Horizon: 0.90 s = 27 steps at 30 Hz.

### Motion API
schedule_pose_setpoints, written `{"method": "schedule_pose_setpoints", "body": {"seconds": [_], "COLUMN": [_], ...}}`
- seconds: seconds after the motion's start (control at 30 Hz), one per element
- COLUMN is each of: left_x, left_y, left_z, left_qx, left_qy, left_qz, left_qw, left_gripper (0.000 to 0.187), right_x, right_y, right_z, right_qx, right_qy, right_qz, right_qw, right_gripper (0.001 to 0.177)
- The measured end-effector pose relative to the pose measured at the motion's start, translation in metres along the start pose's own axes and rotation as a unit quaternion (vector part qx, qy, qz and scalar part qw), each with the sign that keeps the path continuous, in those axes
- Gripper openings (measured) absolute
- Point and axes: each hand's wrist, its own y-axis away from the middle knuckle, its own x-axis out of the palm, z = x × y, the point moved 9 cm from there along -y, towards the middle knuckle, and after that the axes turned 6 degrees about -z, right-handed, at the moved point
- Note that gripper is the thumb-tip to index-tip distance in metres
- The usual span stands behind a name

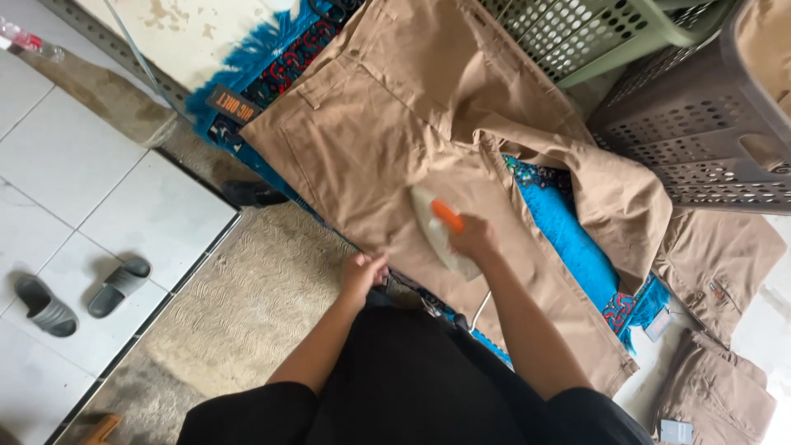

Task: The person irons a pair of brown trousers laid flat on a blue patterned mat. They use a white and orange iron to smooth the fabric, moving it back and forth across the legs and waist area while holding the garment in place with their other hand.

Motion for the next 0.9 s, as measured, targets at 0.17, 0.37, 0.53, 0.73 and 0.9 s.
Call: {"method": "schedule_pose_setpoints", "body": {"seconds": [0.17,0.37,0.53,0.73,0.9], "left_x": [0.025,0.057,0.103,0.158,0.181], "left_y": [0.005,0.039,0.061,0.105,0.088], "left_z": [0.056,0.054,0.064,0.136,0.251], "left_qx": [-0.028,-0.051,0.030,0.096,-0.021], "left_qy": [-0.040,-0.102,-0.268,-0.493,-0.374], "left_qz": [0.058,0.159,0.276,0.417,0.375], "left_qw": [0.997,0.981,0.923,0.757,0.848], "left_gripper": [0.048,0.067,0.059,0.074,0.100], "right_x": [0.091,0.078,0.044,0.109,0.114], "right_y": [-0.015,-0.011,0.020,0.011,0.102], "right_z": [-0.025,-0.107,-0.219,-0.385,-0.323], "right_qx": [-0.010,0.062,0.054,0.160,0.063], "right_qy": [0.094,0.086,0.036,0.038,0.071], "right_qz": [0.015,-0.027,-0.105,-0.088,-0.017], "right_qw": [0.995,0.994,0.992,0.982,0.995], "right_gripper": [0.043,0.042,0.050,0.064,0.044]}}
